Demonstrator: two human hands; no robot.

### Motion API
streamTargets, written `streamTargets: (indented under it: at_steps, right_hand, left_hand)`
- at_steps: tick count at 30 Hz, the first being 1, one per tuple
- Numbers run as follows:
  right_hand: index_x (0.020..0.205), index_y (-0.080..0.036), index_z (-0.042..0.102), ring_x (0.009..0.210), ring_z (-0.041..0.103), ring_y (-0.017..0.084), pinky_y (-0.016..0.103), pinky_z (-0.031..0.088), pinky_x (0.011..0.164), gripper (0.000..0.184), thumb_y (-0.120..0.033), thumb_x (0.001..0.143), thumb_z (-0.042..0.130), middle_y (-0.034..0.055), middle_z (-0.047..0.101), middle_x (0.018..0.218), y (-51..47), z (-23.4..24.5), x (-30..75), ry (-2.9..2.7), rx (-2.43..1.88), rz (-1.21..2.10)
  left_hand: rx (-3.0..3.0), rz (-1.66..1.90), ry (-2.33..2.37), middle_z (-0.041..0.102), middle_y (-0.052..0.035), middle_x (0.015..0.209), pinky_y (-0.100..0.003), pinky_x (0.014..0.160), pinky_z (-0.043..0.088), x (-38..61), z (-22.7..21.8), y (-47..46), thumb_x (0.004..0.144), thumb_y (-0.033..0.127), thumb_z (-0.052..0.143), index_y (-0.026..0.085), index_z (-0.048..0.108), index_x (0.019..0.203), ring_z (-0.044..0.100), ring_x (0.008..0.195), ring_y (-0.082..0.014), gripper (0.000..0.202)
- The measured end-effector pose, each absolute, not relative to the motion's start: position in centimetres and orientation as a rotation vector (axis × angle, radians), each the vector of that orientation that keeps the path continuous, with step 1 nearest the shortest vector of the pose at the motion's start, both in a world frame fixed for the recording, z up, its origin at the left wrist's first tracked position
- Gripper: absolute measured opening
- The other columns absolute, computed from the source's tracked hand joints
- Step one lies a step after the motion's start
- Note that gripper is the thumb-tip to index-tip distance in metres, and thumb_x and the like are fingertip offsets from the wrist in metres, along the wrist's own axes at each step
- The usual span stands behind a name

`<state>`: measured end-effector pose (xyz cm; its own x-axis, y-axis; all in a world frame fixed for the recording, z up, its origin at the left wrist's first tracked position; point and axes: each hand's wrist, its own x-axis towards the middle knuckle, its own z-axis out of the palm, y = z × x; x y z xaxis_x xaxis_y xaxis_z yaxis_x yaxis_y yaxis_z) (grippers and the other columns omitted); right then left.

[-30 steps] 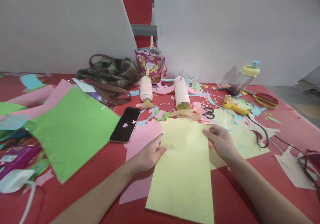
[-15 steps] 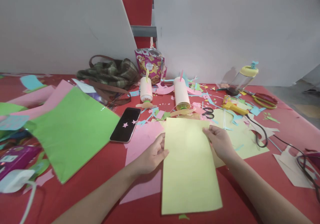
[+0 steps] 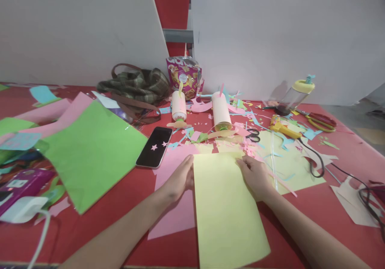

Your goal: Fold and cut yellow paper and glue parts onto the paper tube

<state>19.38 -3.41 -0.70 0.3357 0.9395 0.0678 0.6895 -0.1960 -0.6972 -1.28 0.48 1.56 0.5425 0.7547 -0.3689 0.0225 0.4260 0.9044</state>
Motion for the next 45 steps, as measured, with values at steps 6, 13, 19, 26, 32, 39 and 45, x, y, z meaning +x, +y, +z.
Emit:
streamTargets:
  at_steps: [6,13,19,26,32,39,45]
  right_hand:
    - [0.089,-0.019,0.049,0.048,0.043,0.011,0.023,0.034,0.048,0.025,-0.033,0.069,0.050,-0.0035,0.047,0.059,-3.2,-1.4,19.5,-1.374,-1.891,0.634]
    - [0.070,-0.019,0.048,0.049,0.042,0.011,0.023,0.033,0.046,0.021,-0.040,0.069,0.051,-0.0028,0.046,0.056,-3.4,-1.2,19.6,-1.210,-1.760,0.805]
    - [0.061,-0.019,0.047,0.046,0.042,0.010,0.023,0.033,0.046,0.026,-0.043,0.070,0.050,-0.0036,0.046,0.051,-3.5,-0.4,19.8,-1.199,-1.673,0.894]
    - [0.057,-0.019,0.040,0.043,0.041,0.009,0.021,0.031,0.041,0.028,-0.041,0.068,0.055,-0.0049,0.044,0.050,-3.6,-0.3,19.5,-1.113,-1.701,0.979]
    - [0.052,-0.019,0.039,0.044,0.038,0.009,0.022,0.031,0.042,0.033,-0.042,0.075,0.043,-0.0049,0.037,0.047,-3.4,-0.7,20.0,-1.200,-1.775,0.816]
    - [0.084,-0.017,0.054,0.064,0.051,0.016,0.029,0.041,0.060,0.014,-0.023,0.076,0.044,0.0050,0.055,0.074,-3.6,-1.2,19.4,-1.716,-1.705,0.214]
    - [0.072,-0.017,0.057,0.062,0.046,0.016,0.028,0.038,0.060,0.024,-0.017,0.081,0.034,0.0051,0.048,0.066,-4.0,-2.3,18.4,-2.107,-1.735,-0.015]
  left_hand:
    - [1.285,0.620,1.029,0.056,-0.0010,0.077,-0.027,0.064,0.042,-1.5,1.1,1.0,0.078,0.029,0.043,0.017,0.045,0.101,0.054,0.071,-0.0150,0.026]
    - [1.335,0.697,1.016,0.059,-0.0035,0.085,-0.031,0.072,0.042,-1.6,0.9,1.3,0.080,0.028,0.040,0.016,0.044,0.107,0.055,0.078,-0.0172,0.030]
    - [1.264,0.656,0.993,0.062,-0.0063,0.081,-0.033,0.071,0.043,-1.6,0.7,1.3,0.079,0.033,0.042,0.013,0.048,0.103,0.057,0.079,-0.0214,0.032]
    - [1.281,0.591,1.013,0.063,-0.0067,0.082,-0.032,0.069,0.043,-1.7,0.4,1.1,0.079,0.040,0.041,0.012,0.052,0.097,0.057,0.079,-0.0214,0.035]
    - [1.330,0.600,1.042,0.063,-0.0053,0.076,-0.031,0.066,0.043,-1.6,0.7,1.1,0.078,0.039,0.042,0.012,0.054,0.092,0.058,0.073,-0.0206,0.033]
    - [1.573,0.644,1.307,0.061,-0.0051,0.074,-0.030,0.063,0.041,-1.7,0.5,1.5,0.079,0.033,0.037,0.016,0.055,0.083,0.056,0.071,-0.0210,0.026]
    - [1.870,0.606,1.379,0.061,-0.0104,0.083,-0.033,0.067,0.039,-1.4,0.1,1.4,0.082,0.025,0.029,0.015,0.050,0.101,0.056,0.078,-0.0248,0.030]
